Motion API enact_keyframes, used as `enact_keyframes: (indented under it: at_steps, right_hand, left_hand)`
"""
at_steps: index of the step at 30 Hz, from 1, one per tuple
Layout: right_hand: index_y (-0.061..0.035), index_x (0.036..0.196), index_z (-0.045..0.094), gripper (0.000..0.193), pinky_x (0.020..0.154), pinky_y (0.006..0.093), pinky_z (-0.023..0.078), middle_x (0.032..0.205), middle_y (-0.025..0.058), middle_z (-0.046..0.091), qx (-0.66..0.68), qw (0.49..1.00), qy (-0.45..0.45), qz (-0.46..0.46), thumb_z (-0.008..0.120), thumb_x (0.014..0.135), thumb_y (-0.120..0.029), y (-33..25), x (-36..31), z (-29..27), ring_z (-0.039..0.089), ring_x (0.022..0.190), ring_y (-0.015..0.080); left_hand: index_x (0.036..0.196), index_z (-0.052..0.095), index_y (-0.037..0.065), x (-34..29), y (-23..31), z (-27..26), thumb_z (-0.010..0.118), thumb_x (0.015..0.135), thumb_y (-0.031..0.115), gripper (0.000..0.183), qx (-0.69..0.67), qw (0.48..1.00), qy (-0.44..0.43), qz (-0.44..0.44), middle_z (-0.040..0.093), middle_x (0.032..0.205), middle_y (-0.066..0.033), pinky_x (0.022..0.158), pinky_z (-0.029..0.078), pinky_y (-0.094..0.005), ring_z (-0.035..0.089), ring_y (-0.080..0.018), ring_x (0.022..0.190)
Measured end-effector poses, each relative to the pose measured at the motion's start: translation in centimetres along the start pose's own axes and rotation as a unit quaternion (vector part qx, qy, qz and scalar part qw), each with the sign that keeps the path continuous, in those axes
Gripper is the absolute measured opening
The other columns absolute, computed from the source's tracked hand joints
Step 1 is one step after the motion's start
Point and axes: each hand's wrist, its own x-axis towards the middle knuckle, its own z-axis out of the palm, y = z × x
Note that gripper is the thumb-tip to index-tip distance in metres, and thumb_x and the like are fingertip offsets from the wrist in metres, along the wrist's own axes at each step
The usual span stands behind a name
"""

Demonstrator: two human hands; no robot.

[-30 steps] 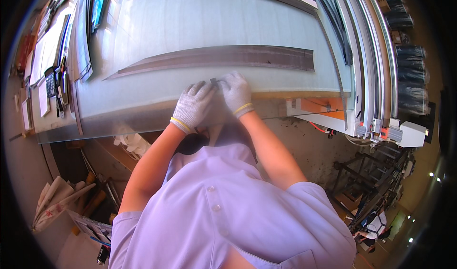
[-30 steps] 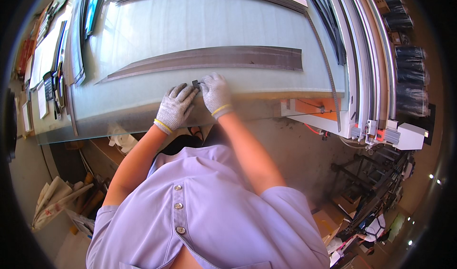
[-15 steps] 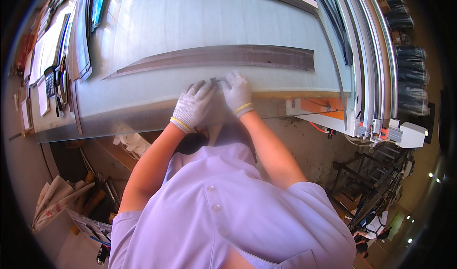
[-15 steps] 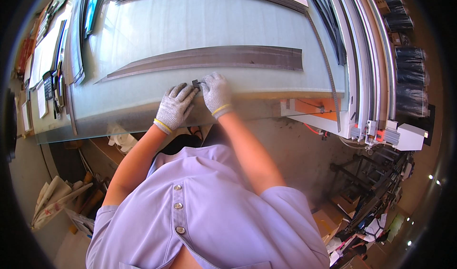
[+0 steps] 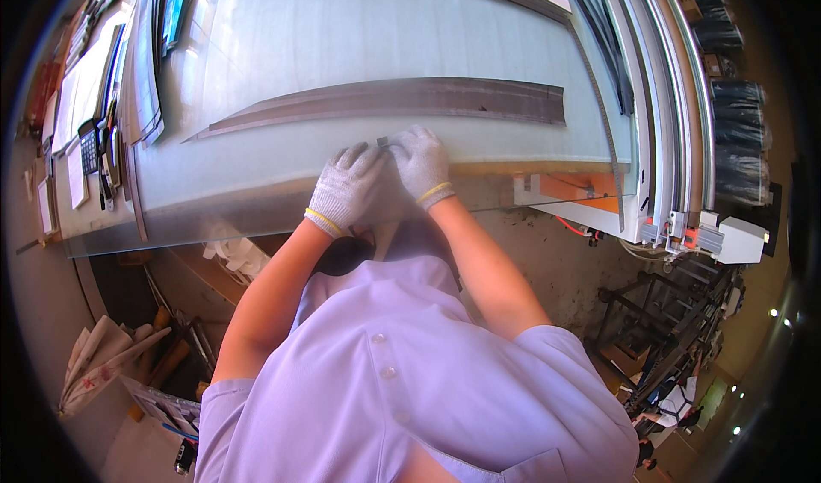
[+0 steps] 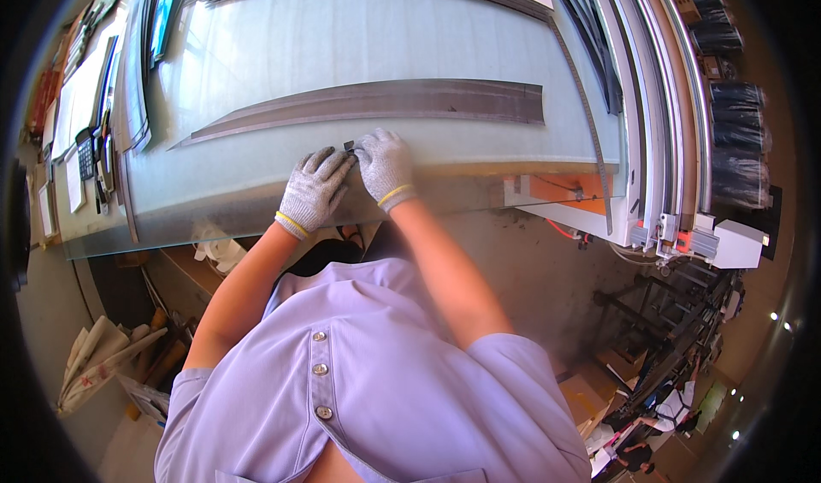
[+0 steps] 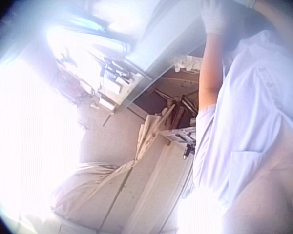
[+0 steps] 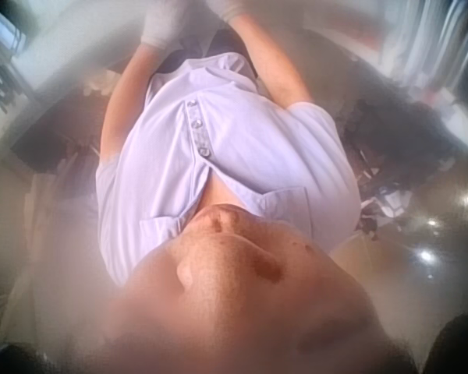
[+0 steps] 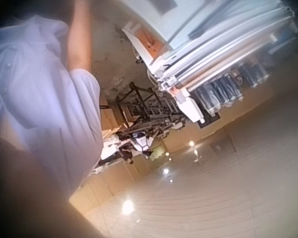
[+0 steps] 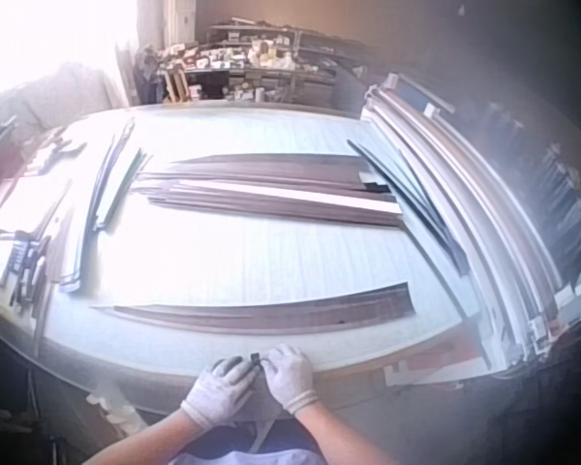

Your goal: The person peels adhesive backing from long metal strips, sorts them onto a table, measures one with a ruler, and applies a white label to another strip.

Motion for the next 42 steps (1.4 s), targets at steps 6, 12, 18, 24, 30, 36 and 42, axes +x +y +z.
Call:
enact_keyframes:
  at_steps: [6, 12, 18, 24, 30, 36, 42]
  right_hand:
    - [-0.0049, 0.090, 0.070, 0.011, 0.082, 0.0450, 0.051, 0.093, 0.0156, 0.065, 0.098, 0.994, 0.005, 0.051, 0.070, 0.080, -0.007, 0.8, 0.0, 0.1, 0.061, 0.091, 0.0382]
    - [-0.0042, 0.089, 0.070, 0.008, 0.082, 0.0458, 0.051, 0.091, 0.0163, 0.066, 0.024, 0.999, -0.007, 0.042, 0.070, 0.081, -0.007, -0.3, 0.2, -0.6, 0.061, 0.091, 0.0381]
    - [-0.0052, 0.089, 0.070, 0.008, 0.082, 0.0462, 0.051, 0.092, 0.0150, 0.066, 0.052, 0.997, 0.002, 0.052, 0.069, 0.081, -0.007, 0.7, 0.1, -0.1, 0.061, 0.091, 0.0377]
    - [-0.0068, 0.090, 0.070, 0.009, 0.081, 0.0459, 0.051, 0.093, 0.0145, 0.065, 0.012, 0.999, -0.008, 0.045, 0.069, 0.081, -0.008, 0.0, 0.3, -0.6, 0.061, 0.091, 0.0374]
    - [-0.0071, 0.090, 0.069, 0.010, 0.080, 0.0471, 0.050, 0.093, 0.0139, 0.063, -0.033, 0.999, 0.009, 0.026, 0.069, 0.080, -0.009, 0.0, -0.1, -0.6, 0.060, 0.092, 0.0377]
    - [-0.0067, 0.088, 0.067, 0.008, 0.079, 0.0477, 0.050, 0.092, 0.0139, 0.062, -0.013, 1.000, 0.002, 0.014, 0.069, 0.080, -0.008, 0.2, -0.1, 0.5, 0.059, 0.091, 0.0381]
    - [-0.0061, 0.088, 0.068, 0.008, 0.080, 0.0479, 0.050, 0.091, 0.0149, 0.063, -0.004, 1.000, 0.018, 0.024, 0.069, 0.080, -0.007, 0.1, -0.1, 0.1, 0.059, 0.089, 0.0389]
  left_hand:
    - [0.140, 0.054, 0.009, -0.3, -0.2, 0.3, 0.068, 0.085, 0.021, 0.059, 0.010, 1.000, 0.001, -0.001, 0.053, 0.139, -0.0123, 0.108, 0.039, -0.0506, 0.049, -0.0350, 0.130]
    - [0.140, 0.054, 0.009, -0.3, -0.2, 0.3, 0.069, 0.085, 0.021, 0.059, 0.007, 1.000, -0.001, 0.000, 0.053, 0.139, -0.0122, 0.108, 0.039, -0.0507, 0.049, -0.0352, 0.130]
    - [0.140, 0.054, 0.009, -0.2, -0.1, 0.1, 0.069, 0.085, 0.021, 0.058, 0.005, 1.000, 0.000, 0.001, 0.054, 0.139, -0.0121, 0.108, 0.040, -0.0510, 0.049, -0.0351, 0.130]
    - [0.131, 0.061, 0.011, 0.2, -0.4, 0.3, 0.071, 0.082, 0.018, 0.050, -0.031, 0.997, 0.056, -0.032, 0.059, 0.131, -0.0111, 0.102, 0.045, -0.0477, 0.054, -0.0342, 0.122]
    - [0.107, 0.072, 0.014, 4.3, -0.9, 0.4, 0.071, 0.082, 0.012, 0.025, -0.090, 0.981, 0.113, -0.132, 0.066, 0.113, -0.0084, 0.086, 0.053, -0.0448, 0.063, -0.0338, 0.102]
    - [0.091, 0.070, 0.008, 3.1, -2.1, -0.7, 0.072, 0.081, 0.011, 0.011, -0.094, 0.980, 0.103, -0.145, 0.066, 0.111, -0.0107, 0.085, 0.052, -0.0444, 0.064, -0.0356, 0.100]
    - [0.107, 0.073, 0.005, -12.6, -11.6, -4.9, 0.070, 0.084, 0.007, 0.023, -0.033, 0.889, 0.263, -0.374, 0.066, 0.125, -0.0150, 0.095, 0.051, -0.0399, 0.065, -0.0350, 0.109]
